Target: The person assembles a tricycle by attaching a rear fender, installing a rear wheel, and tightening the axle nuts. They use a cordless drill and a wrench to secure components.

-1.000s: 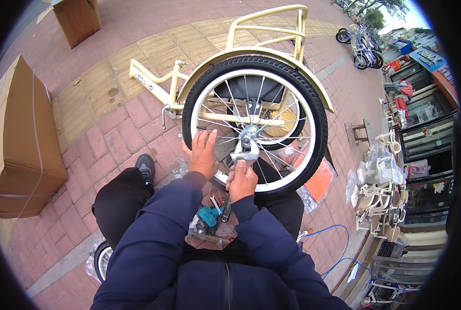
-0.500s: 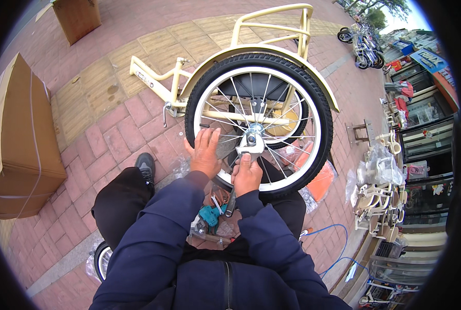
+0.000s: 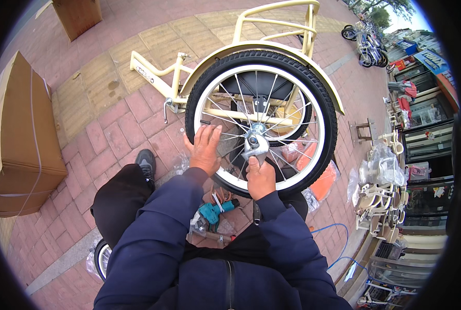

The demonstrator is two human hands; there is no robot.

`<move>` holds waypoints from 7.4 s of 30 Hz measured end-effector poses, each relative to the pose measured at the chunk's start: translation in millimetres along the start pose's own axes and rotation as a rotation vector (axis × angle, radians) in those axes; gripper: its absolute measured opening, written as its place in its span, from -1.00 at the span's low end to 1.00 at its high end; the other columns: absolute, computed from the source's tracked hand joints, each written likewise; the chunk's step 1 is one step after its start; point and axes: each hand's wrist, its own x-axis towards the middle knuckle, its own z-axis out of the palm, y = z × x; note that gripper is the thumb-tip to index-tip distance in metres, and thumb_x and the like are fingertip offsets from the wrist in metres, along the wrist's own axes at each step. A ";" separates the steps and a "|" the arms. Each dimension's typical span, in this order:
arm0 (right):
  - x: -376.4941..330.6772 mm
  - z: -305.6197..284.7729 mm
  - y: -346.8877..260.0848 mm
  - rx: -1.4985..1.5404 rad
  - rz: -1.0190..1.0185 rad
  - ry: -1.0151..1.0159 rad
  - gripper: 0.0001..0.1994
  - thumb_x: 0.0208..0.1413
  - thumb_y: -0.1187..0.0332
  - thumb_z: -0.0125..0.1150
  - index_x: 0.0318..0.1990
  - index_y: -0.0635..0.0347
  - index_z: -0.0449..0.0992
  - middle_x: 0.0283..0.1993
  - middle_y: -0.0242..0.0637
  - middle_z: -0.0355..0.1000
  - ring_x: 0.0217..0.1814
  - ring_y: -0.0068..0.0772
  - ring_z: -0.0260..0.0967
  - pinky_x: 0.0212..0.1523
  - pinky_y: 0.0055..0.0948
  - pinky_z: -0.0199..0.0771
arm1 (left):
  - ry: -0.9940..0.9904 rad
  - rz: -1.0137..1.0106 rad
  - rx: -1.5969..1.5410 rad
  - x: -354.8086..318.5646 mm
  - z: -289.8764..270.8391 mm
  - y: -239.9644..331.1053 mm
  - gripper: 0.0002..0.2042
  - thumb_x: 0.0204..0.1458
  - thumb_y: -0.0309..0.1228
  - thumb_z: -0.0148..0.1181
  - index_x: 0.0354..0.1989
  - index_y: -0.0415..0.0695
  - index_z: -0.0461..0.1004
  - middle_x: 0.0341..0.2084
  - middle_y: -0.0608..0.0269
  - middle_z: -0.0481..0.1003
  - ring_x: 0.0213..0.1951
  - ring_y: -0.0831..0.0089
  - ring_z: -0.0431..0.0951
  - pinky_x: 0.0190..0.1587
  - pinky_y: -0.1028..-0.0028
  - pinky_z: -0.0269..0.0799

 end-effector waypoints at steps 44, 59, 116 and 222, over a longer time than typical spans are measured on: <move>161.9 -231.2 -73.2 0.049 -0.166 -0.163 -0.56 -0.06 0.13 0.52 -0.20 0.37 0.60 -0.37 -0.27 0.56 -0.37 -0.50 0.45 -0.29 -0.40 0.46 | -0.189 -0.425 0.050 -64.6 7.1 74.4 -0.02 -0.14 -0.23 0.41 0.43 -0.28 -0.05 0.35 -0.14 0.12 0.38 -0.04 0.05 0.37 -0.12 -0.12; 159.0 -239.2 -84.9 0.046 -0.089 -0.365 -0.50 -0.09 0.15 0.54 -0.11 0.39 0.57 -0.28 -0.25 0.55 -0.34 -0.49 0.47 -0.29 -0.46 0.48 | -0.001 -0.121 -0.090 -34.7 -39.8 94.4 -0.14 -0.15 -0.34 0.42 0.34 -0.35 0.08 0.31 -0.29 0.10 0.31 -0.20 0.15 0.35 0.02 0.05; -36.2 41.7 25.4 0.267 0.098 0.064 -0.64 0.32 0.14 0.07 -0.19 0.35 0.48 -0.40 0.09 0.50 -0.31 0.24 0.48 -0.28 -0.04 0.42 | -0.058 -0.052 -0.151 -37.2 13.3 23.6 -0.30 -0.36 -0.37 0.45 0.06 -0.26 0.30 -0.12 -0.09 0.37 0.05 -0.10 0.35 0.21 0.11 0.24; -35.5 2.6 17.1 0.479 0.161 -0.039 -0.59 0.40 0.11 0.00 -0.36 0.31 0.45 -0.60 -0.36 0.36 -0.57 -0.54 0.31 -0.50 -0.40 0.31 | 0.067 0.058 -0.223 -6.4 11.5 14.2 -0.78 0.05 -0.35 0.28 -0.50 -0.15 0.39 -0.51 0.06 0.43 -0.33 -0.02 0.45 -0.22 0.09 0.30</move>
